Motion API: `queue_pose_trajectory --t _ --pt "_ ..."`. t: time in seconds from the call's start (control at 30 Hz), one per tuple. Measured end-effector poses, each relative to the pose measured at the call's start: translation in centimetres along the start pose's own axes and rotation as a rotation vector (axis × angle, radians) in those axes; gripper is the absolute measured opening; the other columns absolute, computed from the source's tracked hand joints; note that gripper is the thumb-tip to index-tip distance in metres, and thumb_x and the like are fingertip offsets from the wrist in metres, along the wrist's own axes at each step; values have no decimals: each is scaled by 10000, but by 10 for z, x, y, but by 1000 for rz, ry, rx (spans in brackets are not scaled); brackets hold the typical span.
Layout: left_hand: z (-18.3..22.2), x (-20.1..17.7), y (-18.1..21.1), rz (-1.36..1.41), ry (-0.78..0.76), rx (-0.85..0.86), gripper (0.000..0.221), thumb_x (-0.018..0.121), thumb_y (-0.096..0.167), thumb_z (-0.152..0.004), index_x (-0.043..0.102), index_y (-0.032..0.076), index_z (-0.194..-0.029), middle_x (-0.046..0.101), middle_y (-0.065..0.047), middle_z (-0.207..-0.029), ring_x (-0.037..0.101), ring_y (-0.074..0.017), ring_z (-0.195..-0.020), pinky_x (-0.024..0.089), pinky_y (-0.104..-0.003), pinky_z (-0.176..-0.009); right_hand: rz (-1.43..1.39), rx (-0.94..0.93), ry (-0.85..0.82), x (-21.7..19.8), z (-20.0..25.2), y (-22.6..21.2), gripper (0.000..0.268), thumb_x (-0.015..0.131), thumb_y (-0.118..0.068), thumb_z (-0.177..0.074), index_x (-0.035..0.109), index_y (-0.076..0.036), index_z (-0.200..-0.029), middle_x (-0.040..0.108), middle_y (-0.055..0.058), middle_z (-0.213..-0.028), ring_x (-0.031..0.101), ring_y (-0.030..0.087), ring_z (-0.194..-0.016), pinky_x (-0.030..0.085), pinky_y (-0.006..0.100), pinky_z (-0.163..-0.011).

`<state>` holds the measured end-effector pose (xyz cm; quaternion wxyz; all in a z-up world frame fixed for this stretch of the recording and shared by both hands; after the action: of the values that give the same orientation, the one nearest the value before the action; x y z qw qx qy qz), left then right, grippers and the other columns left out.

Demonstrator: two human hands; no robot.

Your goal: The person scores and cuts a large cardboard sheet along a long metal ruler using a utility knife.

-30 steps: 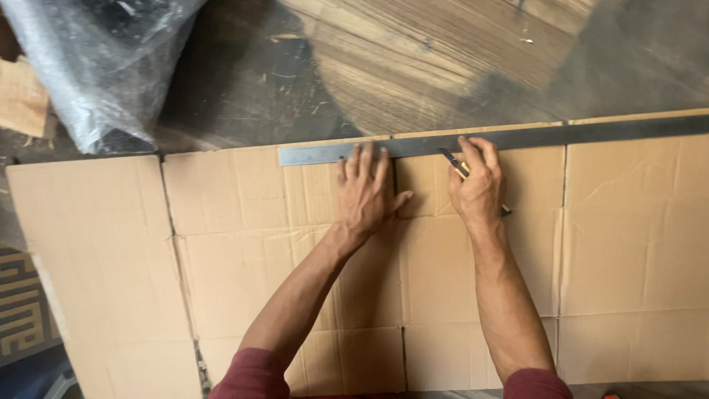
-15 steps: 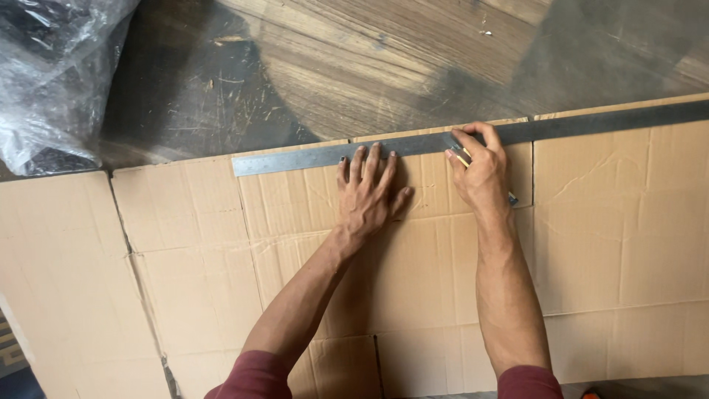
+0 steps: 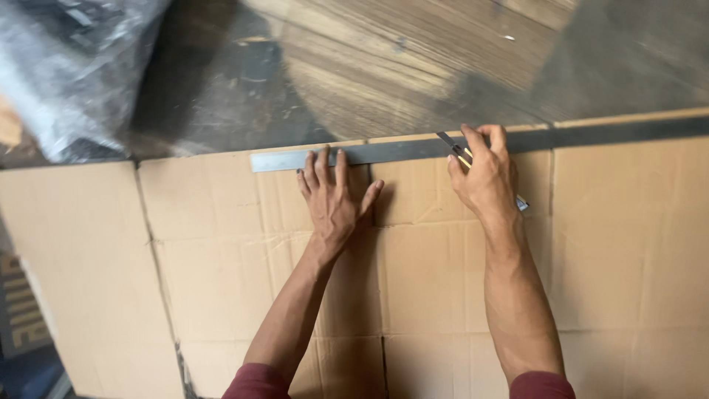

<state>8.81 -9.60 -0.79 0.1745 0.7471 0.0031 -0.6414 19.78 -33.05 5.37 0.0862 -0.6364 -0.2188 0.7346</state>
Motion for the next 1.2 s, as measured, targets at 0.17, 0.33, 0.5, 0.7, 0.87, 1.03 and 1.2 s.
queue_pose_trajectory --t 0.17,0.33,0.5,0.7,0.87,1.03,1.2 --pt "9 -3 -71 -21 -23 -155 927 579 809 -835 532 111 -1442 378 -192 -1512 335 -428 -1437 285 -631 -1141 -165 -166 -225 43 -12 -64 419 635 -240 -924 602 -81 -1310 559 181 -1183 665 501 -1030 565 603 -835" --pt "14 -10 -87 96 -73 -140 968 572 795 -830 482 80 -1477 363 -197 -1551 332 -399 -1470 241 -607 -1178 -37 -330 -383 93 -19 -133 351 485 -193 -941 500 -87 -1275 595 220 -1071 690 532 -911 542 644 -749" --pt "16 -11 -87 87 21 -117 930 495 814 -845 510 115 -1458 397 -163 -1548 290 -414 -1482 233 -590 -1158 235 -687 -224 122 -23 -190 185 510 -240 -1001 629 -255 -1142 555 24 -973 689 322 -889 566 445 -731" --pt "17 -11 -87 45 120 -104 876 502 772 -827 529 145 -1438 439 -133 -1531 340 -413 -1467 272 -581 -1115 188 -742 -236 162 -42 -216 187 497 -277 -1026 669 -270 -1099 549 44 -936 688 339 -884 558 468 -716" --pt "18 -3 -89 29 100 -121 899 473 781 -819 501 144 -1454 416 -126 -1548 337 -398 -1469 283 -585 -1115 202 -736 -273 168 -46 -228 167 510 -263 -1013 673 -247 -1043 540 49 -923 690 344 -893 550 470 -721" --pt "19 -1 -89 91 93 -131 936 481 794 -804 488 119 -1452 419 -136 -1538 341 -409 -1467 306 -607 -1099 231 -730 -299 172 -47 -226 168 482 -285 -1018 641 -236 -990 524 51 -931 681 343 -889 542 467 -716" --pt "19 3 -88 51 32 -137 981 424 832 -799 444 150 -1502 397 -117 -1561 304 -392 -1486 264 -617 -1100 179 -713 -373 179 -50 -221 146 500 -263 -972 635 -212 -989 548 76 -949 686 382 -907 548 506 -746"
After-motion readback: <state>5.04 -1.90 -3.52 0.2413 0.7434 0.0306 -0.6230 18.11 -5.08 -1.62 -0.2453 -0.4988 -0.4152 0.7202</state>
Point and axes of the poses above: each hand's wrist, its own z-axis away from the middle knuckle, its own x-axis out of the palm, y = z × x, the point moved 5 cm from there along -z, towards the middle knuckle
